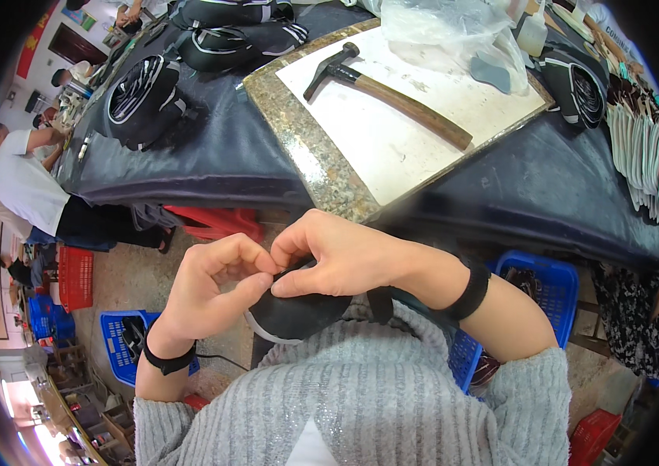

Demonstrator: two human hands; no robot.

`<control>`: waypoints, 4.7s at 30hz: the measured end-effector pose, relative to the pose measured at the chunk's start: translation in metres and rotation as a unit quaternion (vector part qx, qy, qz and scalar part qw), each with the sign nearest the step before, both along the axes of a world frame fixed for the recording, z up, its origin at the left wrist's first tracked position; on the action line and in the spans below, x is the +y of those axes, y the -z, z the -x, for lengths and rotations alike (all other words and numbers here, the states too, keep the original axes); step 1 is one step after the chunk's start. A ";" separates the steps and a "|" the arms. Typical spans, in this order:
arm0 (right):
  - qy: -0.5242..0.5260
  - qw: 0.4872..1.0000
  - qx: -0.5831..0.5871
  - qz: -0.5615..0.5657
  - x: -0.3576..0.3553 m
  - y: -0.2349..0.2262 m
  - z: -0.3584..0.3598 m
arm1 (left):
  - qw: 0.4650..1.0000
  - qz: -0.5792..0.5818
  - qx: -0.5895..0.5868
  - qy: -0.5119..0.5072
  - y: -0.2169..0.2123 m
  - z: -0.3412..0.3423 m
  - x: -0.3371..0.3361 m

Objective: Assembling and hammering shoe components at a manufacturing station.

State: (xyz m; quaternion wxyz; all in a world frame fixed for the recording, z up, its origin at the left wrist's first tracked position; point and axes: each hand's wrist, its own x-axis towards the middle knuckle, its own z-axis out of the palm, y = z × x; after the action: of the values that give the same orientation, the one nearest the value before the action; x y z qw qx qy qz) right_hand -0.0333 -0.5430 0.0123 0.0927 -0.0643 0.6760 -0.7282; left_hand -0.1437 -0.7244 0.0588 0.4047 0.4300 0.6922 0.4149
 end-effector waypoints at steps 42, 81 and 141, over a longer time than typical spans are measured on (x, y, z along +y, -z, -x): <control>0.074 0.981 -0.171 0.050 -0.004 -0.011 0.004 | 0.987 0.040 0.143 0.061 -0.018 0.008 0.011; 0.455 0.798 -0.003 -0.395 0.020 0.035 -0.044 | 0.956 -0.088 0.214 0.179 0.060 0.028 0.092; 0.156 0.832 0.243 -0.473 0.076 0.043 -0.020 | 0.865 -0.248 0.436 0.003 0.107 0.016 0.069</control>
State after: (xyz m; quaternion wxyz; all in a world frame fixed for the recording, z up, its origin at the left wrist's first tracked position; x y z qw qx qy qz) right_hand -0.0129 -0.4669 -0.0311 -0.1702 -0.0806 0.9398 -0.2852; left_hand -0.1598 -0.6558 -0.0480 -0.0570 0.6553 0.6711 0.3421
